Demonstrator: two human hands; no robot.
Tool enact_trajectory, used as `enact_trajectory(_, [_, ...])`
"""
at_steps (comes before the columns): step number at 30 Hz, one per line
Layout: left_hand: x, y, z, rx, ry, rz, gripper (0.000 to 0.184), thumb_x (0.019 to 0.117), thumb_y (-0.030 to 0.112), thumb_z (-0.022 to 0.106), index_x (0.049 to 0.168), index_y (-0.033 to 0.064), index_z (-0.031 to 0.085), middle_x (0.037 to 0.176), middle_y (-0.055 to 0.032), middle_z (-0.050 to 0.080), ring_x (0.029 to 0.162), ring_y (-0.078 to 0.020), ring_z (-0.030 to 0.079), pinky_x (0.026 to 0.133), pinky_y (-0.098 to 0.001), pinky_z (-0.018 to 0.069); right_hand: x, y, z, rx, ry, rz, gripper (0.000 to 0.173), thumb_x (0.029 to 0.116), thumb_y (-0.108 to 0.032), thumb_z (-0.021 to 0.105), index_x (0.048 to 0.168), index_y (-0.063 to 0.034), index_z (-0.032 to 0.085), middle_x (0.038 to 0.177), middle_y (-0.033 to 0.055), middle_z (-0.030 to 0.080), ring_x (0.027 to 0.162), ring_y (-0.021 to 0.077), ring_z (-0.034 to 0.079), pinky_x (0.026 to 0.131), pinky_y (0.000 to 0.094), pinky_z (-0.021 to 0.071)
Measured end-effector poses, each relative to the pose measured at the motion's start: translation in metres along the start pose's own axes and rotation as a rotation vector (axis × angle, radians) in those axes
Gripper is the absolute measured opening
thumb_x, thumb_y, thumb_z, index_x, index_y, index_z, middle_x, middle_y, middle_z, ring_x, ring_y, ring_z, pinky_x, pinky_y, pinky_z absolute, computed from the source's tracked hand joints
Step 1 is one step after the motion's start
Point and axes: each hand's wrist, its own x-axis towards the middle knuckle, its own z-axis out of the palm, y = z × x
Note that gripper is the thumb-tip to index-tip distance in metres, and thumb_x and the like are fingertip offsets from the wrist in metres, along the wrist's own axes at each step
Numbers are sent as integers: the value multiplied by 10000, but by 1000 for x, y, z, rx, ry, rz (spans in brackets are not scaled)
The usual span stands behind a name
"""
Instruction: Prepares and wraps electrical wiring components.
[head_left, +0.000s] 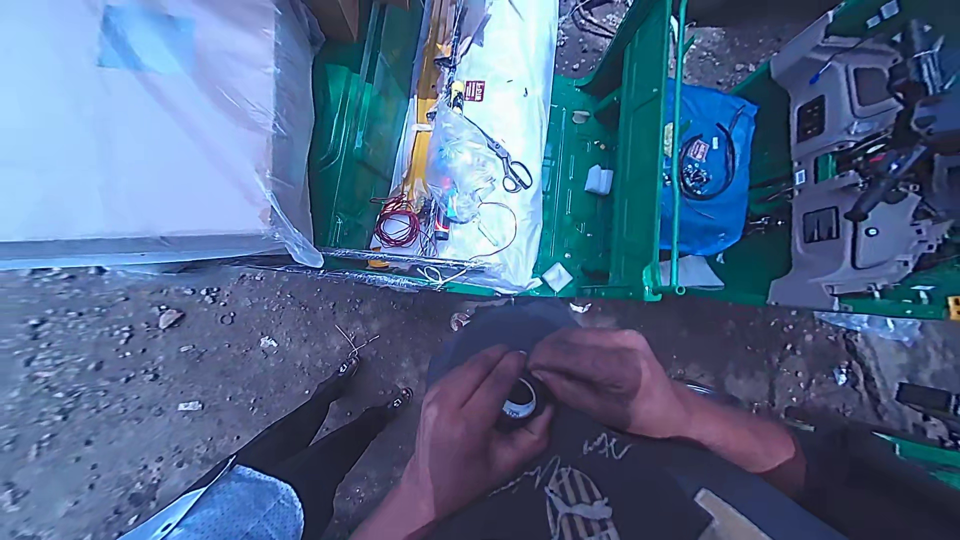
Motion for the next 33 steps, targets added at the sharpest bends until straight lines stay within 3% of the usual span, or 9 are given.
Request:
enact_trajectory(4, [0, -3, -1, -17, 68, -41, 459, 798, 377, 821, 1131, 68, 751, 1130, -110, 746, 1055, -137, 717, 876, -275, 613, 3, 4, -6, 215, -53, 58, 193, 997, -139, 683, 1128, -17, 757, 1112, 96, 745, 1077, 140, 700, 970, 296, 583])
enact_trajectory(8, [-1, -6, 0, 5, -6, -7, 473, 796, 428, 809, 1136, 105, 750, 1117, -94, 750, 1036, -97, 711, 855, -248, 598, 3, 12, -4, 334, -2, 66, 128, 899, -104, 793, 988, -11, 801, 961, 79, 779, 934, 121, 733, 881, 293, 603])
enact_trajectory(11, [5, -7, -4, 19, -144, 18, 495, 804, 427, 813, 1118, 50, 753, 1098, -142, 754, 1068, -134, 711, 935, -276, 573, 3, 15, -10, 317, -20, 19, 94, 923, -77, 751, 955, -3, 800, 908, 86, 772, 877, 126, 728, 837, 311, 591])
enact_trajectory(21, [19, -13, 7, -46, -314, 17, 497, 798, 417, 809, 1057, -5, 762, 1053, -186, 756, 1010, -205, 730, 910, -348, 587, -23, 9, -3, 87, 120, -73, 142, 949, -31, 660, 990, 46, 772, 905, 149, 754, 881, 206, 733, 819, 320, 589])
enact_trajectory(33, [34, -8, 25, -109, -370, 29, 471, 803, 390, 808, 1046, -10, 762, 1043, -178, 757, 995, -185, 731, 898, -336, 594, -33, 18, -21, 127, 142, 16, 137, 955, -46, 669, 971, 24, 785, 889, 128, 758, 854, 178, 730, 808, 320, 583])
